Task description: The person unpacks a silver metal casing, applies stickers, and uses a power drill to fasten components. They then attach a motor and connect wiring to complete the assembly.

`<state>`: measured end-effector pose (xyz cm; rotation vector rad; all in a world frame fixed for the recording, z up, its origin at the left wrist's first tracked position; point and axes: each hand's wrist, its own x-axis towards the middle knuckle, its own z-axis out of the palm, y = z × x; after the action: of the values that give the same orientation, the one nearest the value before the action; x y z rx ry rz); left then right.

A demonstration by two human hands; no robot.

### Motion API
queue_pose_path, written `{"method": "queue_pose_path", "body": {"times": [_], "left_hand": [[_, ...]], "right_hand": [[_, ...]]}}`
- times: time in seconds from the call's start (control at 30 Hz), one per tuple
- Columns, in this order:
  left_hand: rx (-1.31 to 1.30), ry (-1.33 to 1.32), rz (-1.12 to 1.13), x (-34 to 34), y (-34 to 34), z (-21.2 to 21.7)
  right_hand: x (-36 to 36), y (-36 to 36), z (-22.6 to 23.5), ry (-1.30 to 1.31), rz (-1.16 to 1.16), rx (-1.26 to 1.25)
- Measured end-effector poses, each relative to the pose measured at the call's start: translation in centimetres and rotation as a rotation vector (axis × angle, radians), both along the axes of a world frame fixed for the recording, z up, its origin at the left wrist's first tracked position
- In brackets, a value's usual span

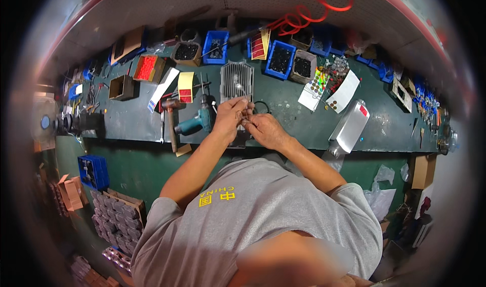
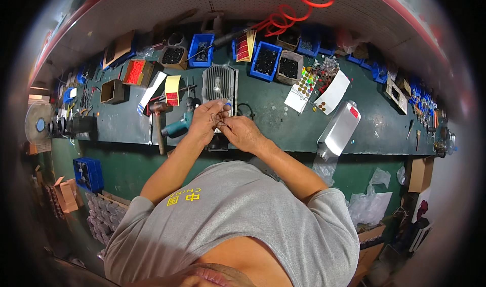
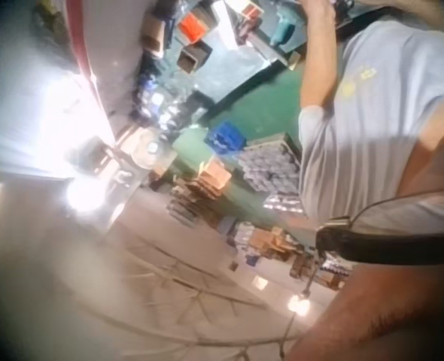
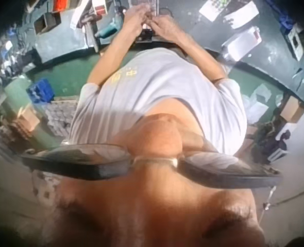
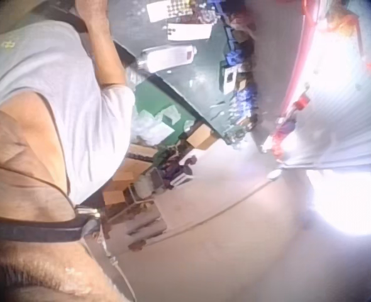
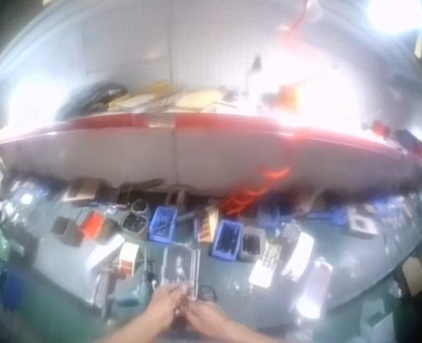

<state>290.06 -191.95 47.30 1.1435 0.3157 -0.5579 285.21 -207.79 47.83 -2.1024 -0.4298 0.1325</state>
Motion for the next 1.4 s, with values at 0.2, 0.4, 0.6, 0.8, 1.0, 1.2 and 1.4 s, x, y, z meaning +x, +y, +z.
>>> {"method": "queue_pose_path", "body": {"times": [0.2,0.4,0.6,0.8,1.0,1.2,1.4], "left_hand": [[-0.037,-0.066,-0.052,-1.0,4.3,1.2],[-0.020,-0.145,-0.065,-1.7,7.4,2.2],[-0.229,-0.003,-0.063,-1.9,8.4,2.3],[0.023,-0.110,-0.060,-1.5,7.2,2.2],[0.401,-0.549,-0.060,-0.2,5.6,-0.2],[0.548,-0.477,-0.173,0.1,4.1,-0.3],[0.745,-0.529,-0.275,1.4,2.2,-0.6]], "right_hand": [[-1.5,2.8,1.3,0.122,-0.064,0.137],[0.6,2.8,1.3,0.364,-0.523,0.647],[3.3,3.9,2.9,0.499,-0.475,0.910],[4.0,2.1,1.5,0.522,-0.442,0.805],[5.1,0.0,0.6,0.668,-0.287,0.928],[7.3,-3.2,0.6,0.715,-0.284,0.865],[12.0,-5.0,-2.1,0.677,-0.252,0.583]]}}
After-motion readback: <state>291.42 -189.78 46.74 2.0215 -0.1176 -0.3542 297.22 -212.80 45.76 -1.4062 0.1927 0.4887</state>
